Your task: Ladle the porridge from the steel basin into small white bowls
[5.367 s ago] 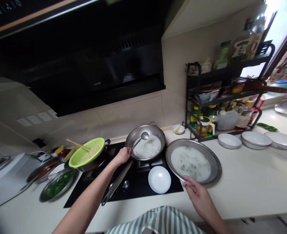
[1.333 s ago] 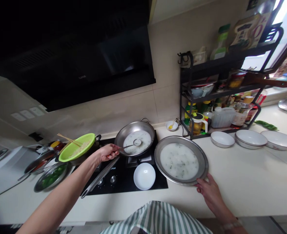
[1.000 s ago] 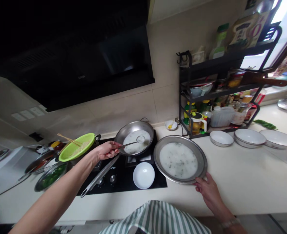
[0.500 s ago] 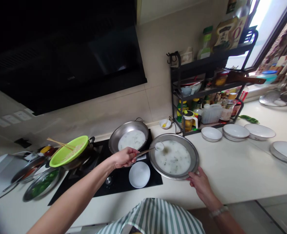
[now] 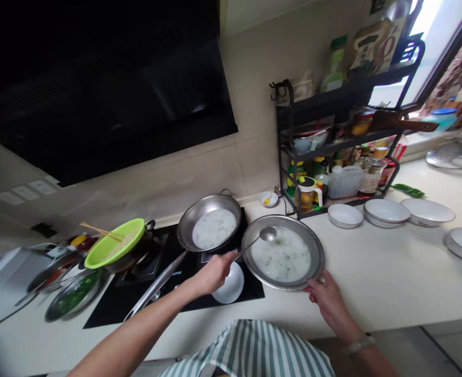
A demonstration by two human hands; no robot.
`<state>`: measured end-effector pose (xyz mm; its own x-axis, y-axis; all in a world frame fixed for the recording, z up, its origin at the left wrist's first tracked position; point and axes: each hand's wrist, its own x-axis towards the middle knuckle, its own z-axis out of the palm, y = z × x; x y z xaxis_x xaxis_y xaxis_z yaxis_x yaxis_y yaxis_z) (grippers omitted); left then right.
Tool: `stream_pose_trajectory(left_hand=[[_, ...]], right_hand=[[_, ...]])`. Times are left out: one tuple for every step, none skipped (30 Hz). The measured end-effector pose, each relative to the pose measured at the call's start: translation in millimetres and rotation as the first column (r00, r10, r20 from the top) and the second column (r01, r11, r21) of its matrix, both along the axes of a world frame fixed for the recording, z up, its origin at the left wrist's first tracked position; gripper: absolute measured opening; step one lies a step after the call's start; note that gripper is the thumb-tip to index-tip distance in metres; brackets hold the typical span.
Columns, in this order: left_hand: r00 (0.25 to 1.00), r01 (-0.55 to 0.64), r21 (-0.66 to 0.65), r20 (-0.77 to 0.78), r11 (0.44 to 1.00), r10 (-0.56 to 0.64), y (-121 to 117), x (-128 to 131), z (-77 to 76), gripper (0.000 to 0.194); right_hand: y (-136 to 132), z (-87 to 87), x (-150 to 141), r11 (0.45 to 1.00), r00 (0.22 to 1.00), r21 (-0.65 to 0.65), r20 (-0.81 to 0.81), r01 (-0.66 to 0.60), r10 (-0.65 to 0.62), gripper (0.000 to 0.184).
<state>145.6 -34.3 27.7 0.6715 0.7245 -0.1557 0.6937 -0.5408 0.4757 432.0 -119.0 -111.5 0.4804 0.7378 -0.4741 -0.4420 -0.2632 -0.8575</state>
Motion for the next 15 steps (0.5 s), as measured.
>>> stream_pose_trajectory(left_hand=[[0.990, -0.062, -0.045, 0.122, 0.997, 0.068, 3.6, -6.5, 4.1, 0.039], [0.961, -0.126, -0.089, 0.236, 0.988, 0.144, 8.2, -14.3, 8.7, 0.035], [0.921, -0.177, -0.148, 0.325, 0.973, 0.217, 13.5, -23.2, 13.3, 0.033], [0.878, -0.218, -0.221, 0.381, 0.951, 0.290, 19.5, -33.1, 17.3, 0.035], [0.838, -0.267, -0.278, 0.406, 0.923, 0.364, 26.0, -43.6, 20.3, 0.038], [0.812, -0.306, -0.315, 0.406, 0.898, 0.420, 32.7, -54.3, 22.1, 0.038], [0.797, -0.351, -0.339, 0.382, 0.873, 0.468, 39.4, -64.6, 22.5, 0.037], [0.787, -0.404, -0.346, 0.341, 0.847, 0.514, 46.1, -74.1, 21.6, 0.034], [0.788, -0.453, -0.333, 0.285, 0.827, 0.546, 52.4, -82.4, 19.5, 0.030], [0.795, -0.495, -0.294, 0.227, 0.818, 0.562, 58.4, -89.1, 16.6, 0.025], [0.793, -0.540, -0.249, 0.169, 0.804, 0.585, 64.0, -94.0, 13.2, 0.020], [0.783, -0.581, -0.218, 0.116, 0.784, 0.611, 68.9, -97.2, 9.4, 0.017], [0.764, -0.617, -0.203, 0.077, 0.761, 0.640, 73.2, -98.6, 5.6, 0.016], [0.742, -0.647, -0.205, 0.051, 0.734, 0.668, 76.9, -98.5, 1.9, 0.017], [0.721, -0.669, -0.222, 0.036, 0.709, 0.692, 79.8, -97.3, -1.5, 0.017]], right_hand=[[0.1, 0.9, 0.2, 1.000, 1.000, -0.004, 0.001, 0.002, -0.002, 0.065], [0.1, 1.8, 0.3, 1.000, 1.000, -0.007, 0.001, 0.001, -0.001, 0.064], [0.1, 2.6, 0.4, 1.000, 1.000, -0.010, 0.003, -0.001, 0.001, 0.063], [0.1, 3.2, 0.6, 1.000, 1.000, -0.011, 0.005, -0.006, 0.006, 0.062], [0.0, 3.6, 0.7, 1.000, 1.000, -0.011, 0.006, -0.013, 0.013, 0.061], [-0.2, 3.7, 0.9, 1.000, 1.000, -0.014, 0.007, -0.014, 0.014, 0.060], [-0.3, 3.5, 1.0, 1.000, 1.000, -0.018, 0.007, -0.011, 0.011, 0.060], [-0.3, 3.3, 1.1, 1.000, 1.000, -0.024, 0.006, -0.004, 0.004, 0.062], [-0.3, 3.1, 1.2, 1.000, 1.000, -0.031, 0.003, 0.005, -0.004, 0.064], [-0.2, 3.0, 1.2, 0.999, 1.000, -0.039, 0.000, 0.011, -0.011, 0.067], [-0.1, 3.1, 1.1, 0.999, 1.000, -0.048, -0.003, 0.016, -0.016, 0.068], [0.1, 3.6, 1.1, 0.998, 1.000, -0.054, -0.005, 0.018, -0.019, 0.069], [0.3, 4.3, 1.0, 0.998, 1.000, -0.057, -0.007, 0.018, -0.018, 0.068], [0.5, 5.1, 0.9, 0.998, 1.000, -0.058, -0.009, 0.018, -0.019, 0.067], [0.6, 6.1, 0.7, 0.998, 1.000, -0.058, -0.009, 0.018, -0.018, 0.065]])
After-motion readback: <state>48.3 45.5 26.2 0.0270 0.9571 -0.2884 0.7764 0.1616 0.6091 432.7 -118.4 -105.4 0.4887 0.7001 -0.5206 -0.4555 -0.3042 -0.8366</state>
